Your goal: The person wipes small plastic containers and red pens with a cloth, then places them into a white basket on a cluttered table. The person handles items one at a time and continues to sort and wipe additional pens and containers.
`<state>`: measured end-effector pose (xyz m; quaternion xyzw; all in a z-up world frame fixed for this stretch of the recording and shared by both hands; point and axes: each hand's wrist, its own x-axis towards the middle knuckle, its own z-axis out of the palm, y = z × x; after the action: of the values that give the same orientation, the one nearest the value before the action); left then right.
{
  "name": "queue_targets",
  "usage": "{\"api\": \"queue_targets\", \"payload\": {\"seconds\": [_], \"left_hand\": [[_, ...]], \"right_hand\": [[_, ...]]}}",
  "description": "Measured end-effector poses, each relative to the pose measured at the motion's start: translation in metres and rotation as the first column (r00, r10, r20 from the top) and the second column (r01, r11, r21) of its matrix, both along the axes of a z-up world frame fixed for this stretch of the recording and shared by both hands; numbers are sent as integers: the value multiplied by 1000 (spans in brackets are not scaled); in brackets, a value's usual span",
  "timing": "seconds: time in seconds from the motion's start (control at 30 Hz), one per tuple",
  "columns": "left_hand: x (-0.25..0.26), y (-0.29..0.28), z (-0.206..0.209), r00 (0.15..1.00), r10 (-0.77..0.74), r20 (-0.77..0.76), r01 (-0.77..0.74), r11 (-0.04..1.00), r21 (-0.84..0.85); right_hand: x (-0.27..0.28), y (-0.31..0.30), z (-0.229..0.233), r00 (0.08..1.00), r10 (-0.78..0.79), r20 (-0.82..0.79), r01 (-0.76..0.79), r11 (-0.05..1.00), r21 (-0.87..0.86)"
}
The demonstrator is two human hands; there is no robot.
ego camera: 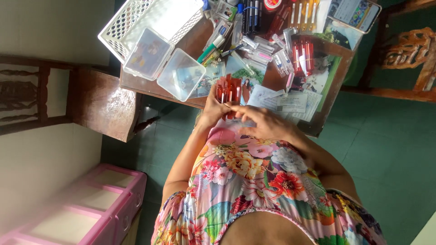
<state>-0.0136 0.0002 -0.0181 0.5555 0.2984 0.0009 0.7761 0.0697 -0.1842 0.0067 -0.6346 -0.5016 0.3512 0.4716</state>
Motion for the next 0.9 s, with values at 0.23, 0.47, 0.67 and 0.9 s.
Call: {"api": "queue_targets", "payload": {"seconds": [0.23, 0.47, 0.67, 0.9], "left_hand": [[-11, -1, -15, 994, -81, 69, 92, 978, -189], [-26, -9, -15, 978, -130, 162, 170, 949, -267], [-43, -13, -28, 937, -274, 219, 320, 922, -218], [-40, 9, -23, 856, -446, 260, 469, 882, -32]], "right_hand": [[9, -11, 12, 991, -128, -39, 131, 988, 82], [18, -45, -37, 940, -333, 76, 315, 931, 185], [22, 2, -32, 935, -355, 11, 337, 896, 289], [6, 25, -1, 971, -199, 133, 174, 968, 180]]}}
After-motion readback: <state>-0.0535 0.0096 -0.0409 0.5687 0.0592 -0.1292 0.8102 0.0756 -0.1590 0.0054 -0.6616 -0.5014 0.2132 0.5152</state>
